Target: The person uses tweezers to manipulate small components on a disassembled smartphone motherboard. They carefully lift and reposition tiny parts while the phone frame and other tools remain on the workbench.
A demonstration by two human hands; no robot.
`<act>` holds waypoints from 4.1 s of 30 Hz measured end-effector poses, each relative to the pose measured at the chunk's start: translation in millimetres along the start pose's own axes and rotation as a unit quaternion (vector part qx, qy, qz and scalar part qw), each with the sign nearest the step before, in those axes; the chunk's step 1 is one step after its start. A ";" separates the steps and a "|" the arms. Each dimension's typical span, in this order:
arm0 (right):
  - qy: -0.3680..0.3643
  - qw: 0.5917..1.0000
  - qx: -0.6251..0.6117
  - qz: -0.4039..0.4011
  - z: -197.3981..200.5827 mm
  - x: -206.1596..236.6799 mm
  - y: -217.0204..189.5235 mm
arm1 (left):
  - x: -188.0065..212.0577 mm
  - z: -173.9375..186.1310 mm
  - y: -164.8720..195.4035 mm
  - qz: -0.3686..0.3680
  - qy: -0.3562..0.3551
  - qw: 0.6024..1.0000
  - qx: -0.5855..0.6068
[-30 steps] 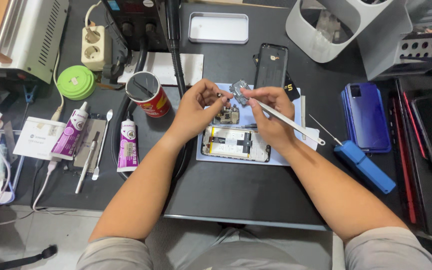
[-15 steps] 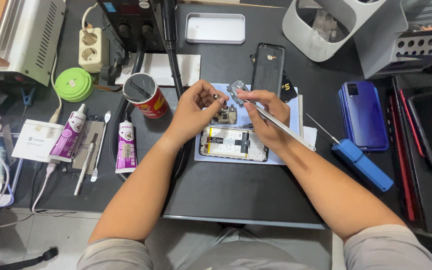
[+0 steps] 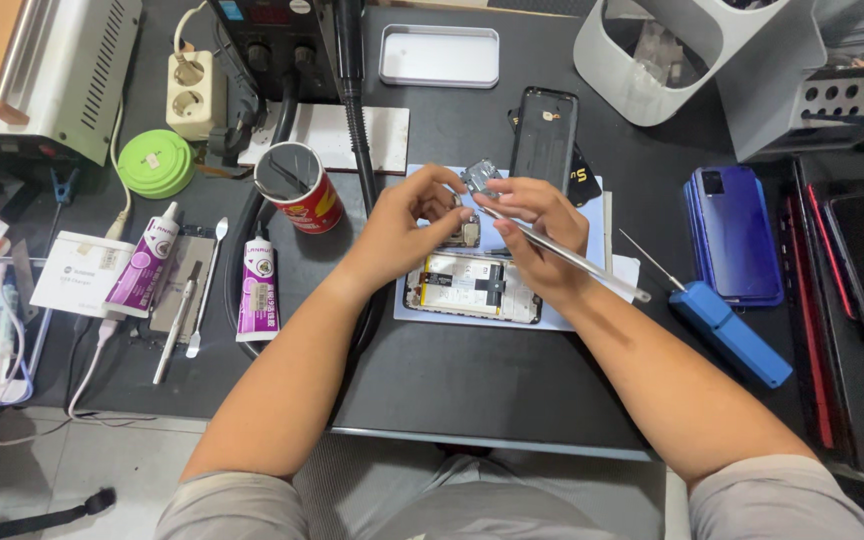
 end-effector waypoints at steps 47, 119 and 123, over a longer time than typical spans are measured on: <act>-0.026 0.995 0.086 -0.042 3.8 -1.7 -1.4 | 2.4 -3.7 4.7 0.009 -0.031 0.999 -0.015; 0.063 0.992 -0.001 -0.111 9.1 0.0 14.3 | 0.8 2.3 -1.1 -0.003 0.012 0.999 0.044; 0.071 0.991 0.024 -0.110 7.7 -4.0 10.0 | 0.8 1.5 -1.8 -0.009 0.017 0.999 0.037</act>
Point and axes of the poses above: each hand's wrist, its own x-axis away from the middle knuckle, its own z-axis out of the back of the hand, y = z × x, the point moved 1 cm from there along -x, towards the middle knuckle, and after that the axes turned 5 degrees about x, right-handed, at the moved point
